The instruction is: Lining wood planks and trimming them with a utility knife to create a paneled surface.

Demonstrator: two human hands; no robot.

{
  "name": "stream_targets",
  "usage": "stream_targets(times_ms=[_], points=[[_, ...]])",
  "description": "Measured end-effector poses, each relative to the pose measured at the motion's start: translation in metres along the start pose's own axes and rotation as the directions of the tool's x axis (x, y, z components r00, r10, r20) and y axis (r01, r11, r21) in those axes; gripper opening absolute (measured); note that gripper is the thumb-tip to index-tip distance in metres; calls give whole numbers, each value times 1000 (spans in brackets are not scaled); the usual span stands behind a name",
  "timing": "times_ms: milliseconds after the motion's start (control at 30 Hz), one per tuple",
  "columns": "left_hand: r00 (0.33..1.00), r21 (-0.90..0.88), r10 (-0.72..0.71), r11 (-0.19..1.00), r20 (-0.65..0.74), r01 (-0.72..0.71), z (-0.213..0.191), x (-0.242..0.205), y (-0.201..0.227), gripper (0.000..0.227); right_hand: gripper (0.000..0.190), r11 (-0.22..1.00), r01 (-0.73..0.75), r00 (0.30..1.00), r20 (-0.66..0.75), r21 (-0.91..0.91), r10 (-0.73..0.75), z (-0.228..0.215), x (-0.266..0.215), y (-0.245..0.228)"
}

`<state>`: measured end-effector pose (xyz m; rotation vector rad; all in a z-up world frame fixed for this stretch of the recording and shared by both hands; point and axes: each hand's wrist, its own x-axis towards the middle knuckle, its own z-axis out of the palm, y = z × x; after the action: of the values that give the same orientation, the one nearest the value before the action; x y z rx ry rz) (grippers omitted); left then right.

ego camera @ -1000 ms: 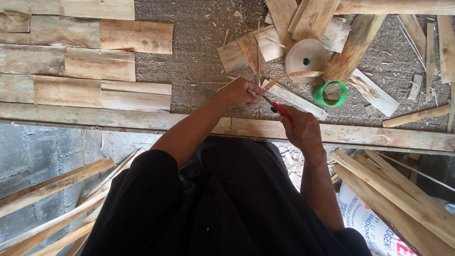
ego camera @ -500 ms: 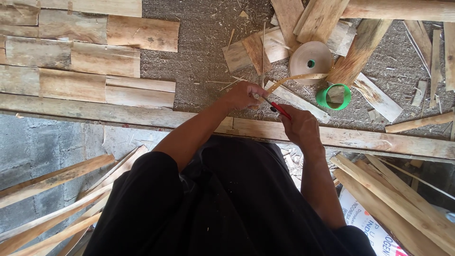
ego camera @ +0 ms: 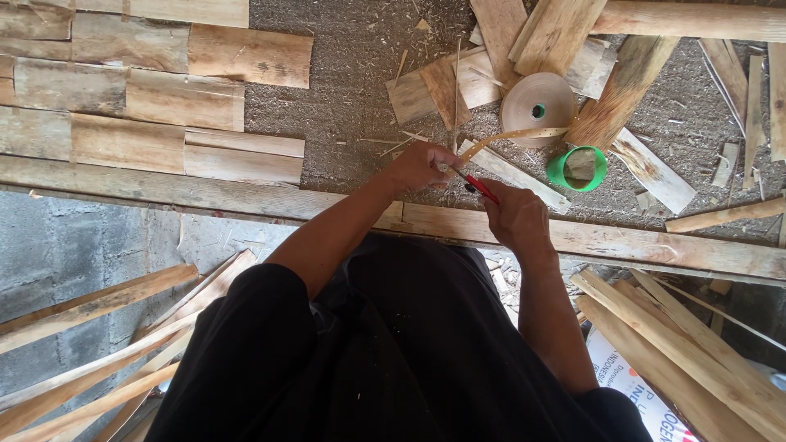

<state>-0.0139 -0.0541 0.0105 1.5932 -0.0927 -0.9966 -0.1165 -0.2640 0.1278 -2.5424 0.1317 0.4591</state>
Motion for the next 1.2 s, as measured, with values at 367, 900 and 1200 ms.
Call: stream_targets(times_ms=[367, 900, 1200], points=[[1000, 15, 20, 1000, -15, -20, 6, 4, -4, 40, 33, 987, -61, 994, 83, -151, 74, 4, 9, -11], [925, 230, 174, 968, -338, -98, -11, 4, -22, 67, 23, 998, -23, 999, -40, -61, 21, 67, 44, 48], [936, -332, 127, 913, -327, -240, 12, 39, -68, 16, 29, 980, 176, 899, -390, -97, -200, 65, 35, 44]])
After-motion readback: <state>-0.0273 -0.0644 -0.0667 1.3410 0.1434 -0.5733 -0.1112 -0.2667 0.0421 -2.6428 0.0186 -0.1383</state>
